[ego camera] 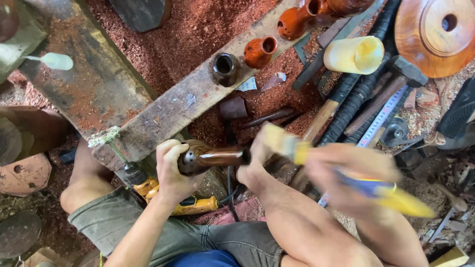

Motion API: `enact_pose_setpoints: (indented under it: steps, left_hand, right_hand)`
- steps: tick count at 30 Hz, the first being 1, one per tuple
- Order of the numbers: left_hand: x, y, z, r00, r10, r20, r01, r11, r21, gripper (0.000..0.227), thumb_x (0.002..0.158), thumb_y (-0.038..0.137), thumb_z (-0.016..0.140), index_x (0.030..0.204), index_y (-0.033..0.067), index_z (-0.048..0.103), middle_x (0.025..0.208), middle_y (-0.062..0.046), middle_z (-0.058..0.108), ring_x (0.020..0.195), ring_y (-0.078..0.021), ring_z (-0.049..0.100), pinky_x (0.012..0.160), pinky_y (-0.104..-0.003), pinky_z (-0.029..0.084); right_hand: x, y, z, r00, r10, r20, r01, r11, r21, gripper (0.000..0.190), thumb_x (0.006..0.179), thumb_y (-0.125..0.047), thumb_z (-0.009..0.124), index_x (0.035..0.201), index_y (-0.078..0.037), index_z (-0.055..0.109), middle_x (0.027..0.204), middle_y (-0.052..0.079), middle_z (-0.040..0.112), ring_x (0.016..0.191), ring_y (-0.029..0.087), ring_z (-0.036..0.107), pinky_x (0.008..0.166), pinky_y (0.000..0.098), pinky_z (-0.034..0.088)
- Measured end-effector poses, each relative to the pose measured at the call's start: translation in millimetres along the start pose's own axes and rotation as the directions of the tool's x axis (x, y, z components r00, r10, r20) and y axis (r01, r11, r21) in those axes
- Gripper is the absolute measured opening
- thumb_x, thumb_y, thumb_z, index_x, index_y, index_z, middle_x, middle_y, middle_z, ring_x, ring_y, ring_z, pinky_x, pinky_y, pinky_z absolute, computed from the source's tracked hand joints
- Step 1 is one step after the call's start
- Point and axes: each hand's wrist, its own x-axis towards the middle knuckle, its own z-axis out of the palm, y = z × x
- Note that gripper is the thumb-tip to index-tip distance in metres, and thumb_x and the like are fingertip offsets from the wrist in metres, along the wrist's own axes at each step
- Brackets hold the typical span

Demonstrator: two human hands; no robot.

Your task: Apply varnish to a wooden object and polish it using a drill-mounted tool.

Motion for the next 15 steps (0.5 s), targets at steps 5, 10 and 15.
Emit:
enact_pose_setpoints:
  steps: [5,10,15]
  left_hand:
    - [-20.3,-0.1,-3.0,0.982,-0.139,0.125,0.174,0.927,-0.333,0.096,0.055,0.022,0.099,0.135,0.0055,0.049,0.143,-0.014,0.048,0.132,-0.0346,0.05,0.115,-0.042,0.044]
    - [-50.5,12.5,8.3,0.699,-0.37,0.612,0.669,0.037,-0.742,0.102,0.068,0.021,0.093,0.15,-0.0045,0.039,0.136,-0.017,0.057,0.125,-0.028,0.056,0.111,-0.042,0.046]
    - [-29.5,36.6,2.9,0.707,-0.316,0.633,0.667,-0.001,-0.745,0.108,0.065,0.025,0.086,0.156,-0.0024,0.034,0.141,-0.014,0.056,0.131,-0.0243,0.054,0.114,-0.038,0.042]
  right_hand:
    - [-10.2,20.1,-14.2,0.963,0.199,-0.18,-0.126,0.926,0.356,0.012,0.092,-0.011,0.071,0.091,0.001,0.068,0.077,0.011,0.071,0.058,0.012,0.07,0.052,0.0234,0.054]
    - [5.9,21.4,13.0,0.972,-0.234,-0.029,0.23,0.915,0.331,0.011,0.093,-0.004,0.073,0.102,0.0,0.068,0.085,0.011,0.071,0.07,0.02,0.072,0.065,0.0304,0.059]
    - [42.4,-25.2,28.7,0.817,-0.518,0.254,0.463,0.851,0.247,0.036,0.077,-0.011,0.081,0.109,-0.002,0.066,0.092,0.008,0.072,0.078,0.021,0.072,0.065,0.0322,0.056]
